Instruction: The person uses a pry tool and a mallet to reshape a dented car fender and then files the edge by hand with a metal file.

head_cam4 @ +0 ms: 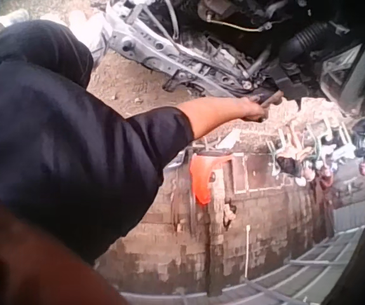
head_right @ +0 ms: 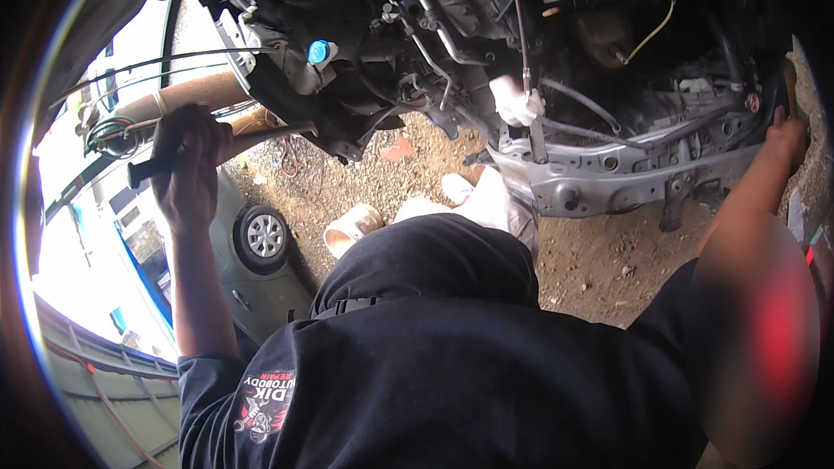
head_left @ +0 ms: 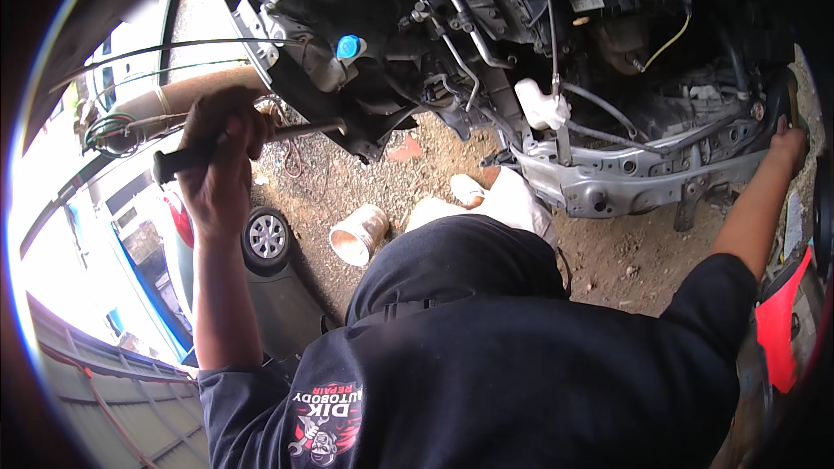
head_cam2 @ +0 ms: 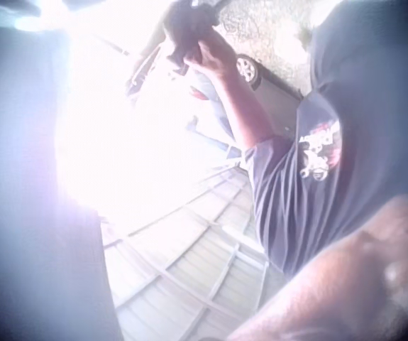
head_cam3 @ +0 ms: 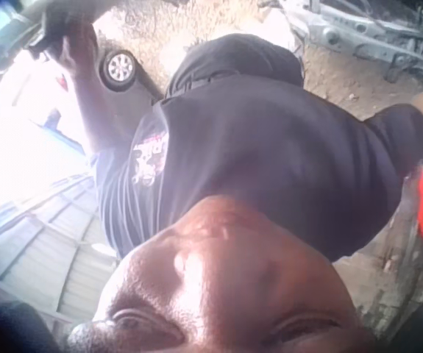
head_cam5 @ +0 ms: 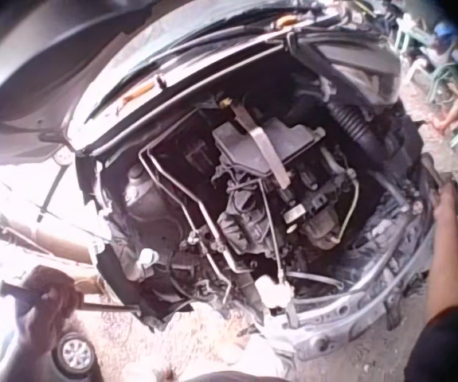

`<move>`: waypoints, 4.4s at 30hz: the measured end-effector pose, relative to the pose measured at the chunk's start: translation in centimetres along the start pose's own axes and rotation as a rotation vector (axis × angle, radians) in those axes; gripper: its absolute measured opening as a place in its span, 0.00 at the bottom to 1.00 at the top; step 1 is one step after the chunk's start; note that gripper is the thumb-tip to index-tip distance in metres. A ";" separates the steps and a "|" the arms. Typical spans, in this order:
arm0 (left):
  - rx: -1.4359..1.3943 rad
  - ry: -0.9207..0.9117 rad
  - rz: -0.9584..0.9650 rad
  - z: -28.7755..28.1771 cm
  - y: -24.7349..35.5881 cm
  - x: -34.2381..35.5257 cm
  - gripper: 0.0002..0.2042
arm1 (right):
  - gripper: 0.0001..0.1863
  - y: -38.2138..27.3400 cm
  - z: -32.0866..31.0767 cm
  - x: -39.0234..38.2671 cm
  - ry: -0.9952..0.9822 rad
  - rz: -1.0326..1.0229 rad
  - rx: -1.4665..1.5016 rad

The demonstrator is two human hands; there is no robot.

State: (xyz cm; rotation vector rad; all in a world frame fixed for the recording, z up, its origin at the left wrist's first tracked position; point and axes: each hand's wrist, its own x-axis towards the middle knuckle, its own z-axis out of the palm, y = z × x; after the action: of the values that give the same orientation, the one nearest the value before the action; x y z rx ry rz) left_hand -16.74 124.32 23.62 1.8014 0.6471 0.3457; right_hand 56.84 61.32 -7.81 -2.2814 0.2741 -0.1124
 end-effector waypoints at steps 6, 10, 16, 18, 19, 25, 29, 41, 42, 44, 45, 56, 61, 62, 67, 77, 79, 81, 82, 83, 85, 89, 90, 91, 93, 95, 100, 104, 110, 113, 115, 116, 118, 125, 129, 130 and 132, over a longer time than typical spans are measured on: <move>0.292 -0.211 -0.200 2.3 -2.5 5.8 0.14 | 0.41 -2.9 1.3 -19.6 0.094 -0.123 0.399; 0.744 -0.343 -0.255 1.9 -6.5 5.2 0.13 | 0.39 -16.4 -1.8 -39.6 -0.443 -0.168 0.278; 0.754 -0.305 -0.214 -2.2 -12.3 3.0 0.14 | 0.30 -19.2 2.4 -63.6 -1.532 -0.048 0.105; 0.696 -0.262 -0.227 -2.5 -14.4 2.6 0.13 | 0.21 -17.1 4.3 -68.6 -1.608 -0.075 -0.091; 0.666 -0.240 -0.230 -2.7 -15.1 2.6 0.13 | 0.21 -16.2 4.8 -71.0 -1.611 -0.036 -0.104; 0.793 -0.235 -0.085 -2.4 -17.6 0.9 0.13 | 0.11 -10.2 12.5 -80.4 -1.556 0.536 0.394; 0.942 -0.380 0.058 -2.7 -18.1 -0.2 0.13 | 0.26 -12.1 17.6 -83.9 -1.409 0.616 0.640; 0.655 -0.211 0.099 -4.2 -20.9 -4.7 0.16 | 0.34 -18.2 25.4 -92.7 -1.506 0.815 1.054; 0.672 -0.210 0.120 -4.3 -20.8 -4.7 0.15 | 0.34 -18.1 25.2 -92.3 -1.473 0.771 1.039; 0.687 -0.199 0.102 -4.8 -20.4 -4.7 0.14 | 0.34 -18.5 24.1 -91.5 -1.420 0.687 1.011; 0.671 -0.180 0.124 -4.5 -20.6 -4.8 0.14 | 0.34 -19.1 23.5 -91.0 -1.379 0.659 0.990; 0.674 -0.117 0.024 -3.7 -20.0 -4.5 0.20 | 0.35 -20.1 19.9 -89.2 -1.367 0.570 0.919; 0.704 -0.069 0.101 -3.7 -20.1 -4.9 0.14 | 0.36 -21.3 16.5 -84.7 -0.657 0.158 1.114; 0.679 -0.070 0.129 -4.0 -20.3 -4.9 0.13 | 0.36 -21.6 16.5 -83.9 -0.544 0.142 1.147; 0.734 -0.015 0.125 -2.8 -20.5 -4.8 0.13 | 0.35 -19.4 22.5 -89.6 -1.493 0.505 0.812; 0.733 -0.096 0.069 -3.1 -20.8 -5.5 0.14 | 0.35 -19.4 19.9 -88.8 -1.073 0.313 0.965; 0.840 -0.143 0.061 -2.4 -20.2 -6.1 0.14 | 0.35 -19.0 20.2 -89.7 -1.169 0.391 0.941; 0.861 -0.172 0.093 -2.1 -19.8 -6.3 0.14 | 0.35 -19.0 19.8 -89.3 -1.419 0.563 0.945; 0.868 -0.188 0.110 -2.0 -19.7 -6.4 0.14 | 0.35 -18.6 20.4 -90.2 -1.426 0.550 0.940; 0.874 -0.205 0.127 -1.8 -19.8 -6.3 0.13 | 0.35 -18.1 21.1 -90.9 -1.432 0.537 0.934; 0.808 -0.178 0.136 -2.2 -20.0 -6.3 0.13 | 0.35 -18.4 21.1 -89.5 -1.335 0.488 0.970; 0.815 -0.146 0.118 -2.7 -20.0 -6.6 0.13 | 0.34 -19.3 18.5 -84.4 -0.858 0.289 1.045; 0.849 -0.152 0.125 -2.7 -19.9 -6.8 0.13 | 0.37 -19.3 17.4 -82.8 -0.864 0.306 1.125; 0.860 -0.158 0.136 -2.7 -19.8 -6.8 0.13 | 0.35 -19.1 17.9 -83.1 -0.700 0.203 1.092; 0.877 -0.172 0.162 -2.3 -19.7 -6.9 0.13 | 0.39 -18.9 19.2 -85.2 -0.315 -0.014 0.850; 0.804 -0.149 0.201 -1.9 -20.3 -6.6 0.13 | 0.37 -17.2 22.7 -90.1 -0.717 0.009 0.863; 0.793 -0.095 0.127 -3.3 -20.0 -6.2 0.14 | 0.36 -16.8 21.2 -88.6 -1.347 0.423 0.885; 0.718 -0.057 0.143 -2.7 -20.2 -5.7 0.14 | 0.35 -17.2 20.7 -86.9 -1.092 0.274 0.957; 0.786 -0.100 0.124 -3.4 -20.5 -6.6 0.14 | 0.34 -18.2 17.7 -84.2 -0.899 0.283 1.072; 0.826 -0.085 0.138 -3.1 -20.1 -6.8 0.13 | 0.38 -18.9 15.6 -81.2 -0.853 0.331 1.161; 0.885 -0.094 0.152 -2.5 -19.5 -7.0 0.13 | 0.38 -18.7 16.7 -81.4 -0.660 0.211 1.339; 0.916 -0.097 0.158 -2.4 -19.4 -7.0 0.13 | 0.38 -19.1 17.2 -81.8 -0.716 0.232 1.286; 0.937 -0.136 0.199 -2.3 -19.5 -6.7 0.13 | 0.37 -19.5 18.3 -83.8 -0.965 0.295 1.161; 0.879 -0.053 0.087 -1.5 -19.0 -6.1 0.13 | 0.36 -16.0 21.2 -88.0 -1.403 0.501 0.856; 0.844 -0.029 0.099 -3.2 -19.6 -6.5 0.13 | 0.35 -17.5 20.1 -86.2 -1.200 0.495 0.972; 0.791 -0.062 0.172 -3.1 -19.6 -6.5 0.13 | 0.36 -17.3 20.4 -86.1 -1.026 0.283 1.009; 0.812 -0.078 0.216 -2.8 -19.5 -6.2 0.13 | 0.36 -17.4 19.5 -85.1 -1.005 0.364 1.062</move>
State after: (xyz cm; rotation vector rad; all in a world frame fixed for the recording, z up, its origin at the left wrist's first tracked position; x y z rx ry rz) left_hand -28.18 127.09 6.69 2.6577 0.5762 0.1552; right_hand -19.79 106.56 -7.01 -1.0026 0.0461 0.8513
